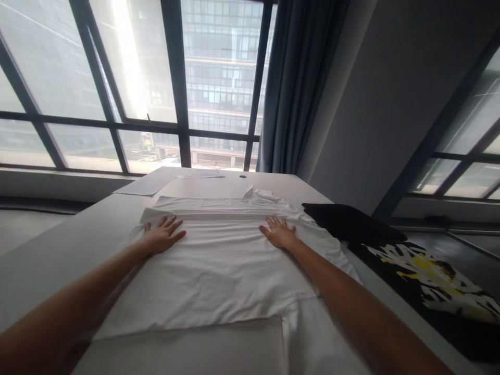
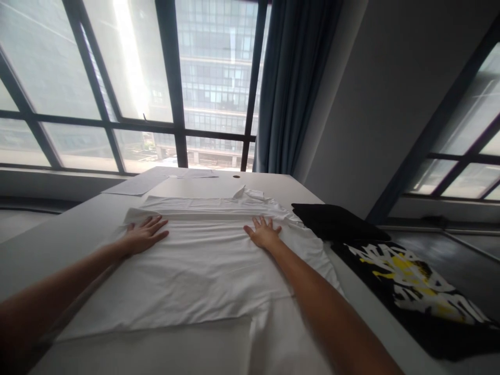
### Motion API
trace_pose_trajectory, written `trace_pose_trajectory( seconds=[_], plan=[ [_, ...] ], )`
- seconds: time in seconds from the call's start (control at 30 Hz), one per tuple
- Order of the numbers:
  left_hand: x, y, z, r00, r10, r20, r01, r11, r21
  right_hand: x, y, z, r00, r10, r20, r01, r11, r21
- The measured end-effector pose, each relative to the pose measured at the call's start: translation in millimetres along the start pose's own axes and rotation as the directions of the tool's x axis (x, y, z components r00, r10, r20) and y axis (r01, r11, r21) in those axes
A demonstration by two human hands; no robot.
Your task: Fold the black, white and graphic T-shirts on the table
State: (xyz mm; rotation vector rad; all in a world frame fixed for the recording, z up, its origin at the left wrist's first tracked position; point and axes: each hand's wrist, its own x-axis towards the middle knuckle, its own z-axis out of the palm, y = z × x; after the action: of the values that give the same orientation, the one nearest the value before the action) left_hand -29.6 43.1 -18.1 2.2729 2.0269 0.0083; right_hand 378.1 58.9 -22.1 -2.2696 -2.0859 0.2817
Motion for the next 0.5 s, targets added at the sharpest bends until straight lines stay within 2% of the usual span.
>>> trace_pose_trajectory(
  seconds=[0.07, 0.13, 0.27, 0.37, 0.5],
  plan=[
    [2, 1, -0.9, 0.999, 0.01, -0.041, -0.01, 1.0, -0.002, -2, -1, -3, 1.0, -0.017, -0.01, 0.017, 1.0, 0.013],
    [-8, -4, 3.5, 0.995, 0.042, -0.094, -0.042, 0.999, 0.001, -15, 10, -5, 0.996, -0.092, -0.017, 0.092, 0.996, 0.022],
    [-47, -30, 20.2, 0.977, 0.172, -0.128, -0.177, 0.984, -0.03, -62, 61, 0, 0.963, -0.265, -0.04, 0.266, 0.963, 0.035],
    [-74, -54, 26.3, 0.964, 0.201, -0.174, -0.212, 0.976, -0.051, -93, 97, 8, 0.965, -0.25, -0.084, 0.252, 0.968, 0.014],
    [-97, -72, 17.5, 0.954, 0.219, -0.204, -0.244, 0.964, -0.104, -118, 115, 6, 0.937, -0.305, -0.167, 0.307, 0.952, -0.018]
  ],
)
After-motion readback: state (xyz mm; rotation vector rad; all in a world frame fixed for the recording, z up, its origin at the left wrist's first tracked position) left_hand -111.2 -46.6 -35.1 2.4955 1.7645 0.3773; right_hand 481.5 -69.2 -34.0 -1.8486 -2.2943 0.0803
